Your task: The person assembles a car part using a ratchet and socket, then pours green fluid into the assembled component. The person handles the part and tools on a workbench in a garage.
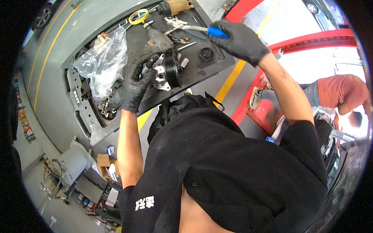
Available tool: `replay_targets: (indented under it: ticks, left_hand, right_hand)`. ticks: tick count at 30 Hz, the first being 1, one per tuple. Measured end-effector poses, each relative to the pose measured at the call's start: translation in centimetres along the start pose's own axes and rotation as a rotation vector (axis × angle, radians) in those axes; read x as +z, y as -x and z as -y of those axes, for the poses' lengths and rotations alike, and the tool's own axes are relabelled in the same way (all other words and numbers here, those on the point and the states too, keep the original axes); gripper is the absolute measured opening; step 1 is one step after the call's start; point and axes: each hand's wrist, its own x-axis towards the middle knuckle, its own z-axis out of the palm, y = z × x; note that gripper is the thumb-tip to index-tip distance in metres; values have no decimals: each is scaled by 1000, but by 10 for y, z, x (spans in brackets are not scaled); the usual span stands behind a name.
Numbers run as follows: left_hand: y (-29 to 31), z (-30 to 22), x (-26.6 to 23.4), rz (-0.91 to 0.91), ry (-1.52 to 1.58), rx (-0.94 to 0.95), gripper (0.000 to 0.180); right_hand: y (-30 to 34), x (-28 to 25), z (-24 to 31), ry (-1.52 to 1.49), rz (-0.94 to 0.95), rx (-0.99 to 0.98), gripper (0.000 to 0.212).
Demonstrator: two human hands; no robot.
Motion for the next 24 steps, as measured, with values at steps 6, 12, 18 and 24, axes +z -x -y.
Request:
replay_targets:
  ticks: [6, 12, 18, 24]
  left_hand:
    - [-7, 9, 9, 13, 262, -129, 34]
    - [-2, 24, 31, -117, 287, 58, 32]
    - [-5, 28, 28, -98, 285, 32, 31]
    - [-5, 37, 28, -113, 299, 58, 31]
  right_hand:
    - [84, 29, 69, -98, 45, -266, 41]
    - [119, 51, 103, 422, -68, -203, 56]
    - [129, 69, 121, 501, -122, -92, 62]
    - [128, 80, 132, 506, -133, -34, 64]
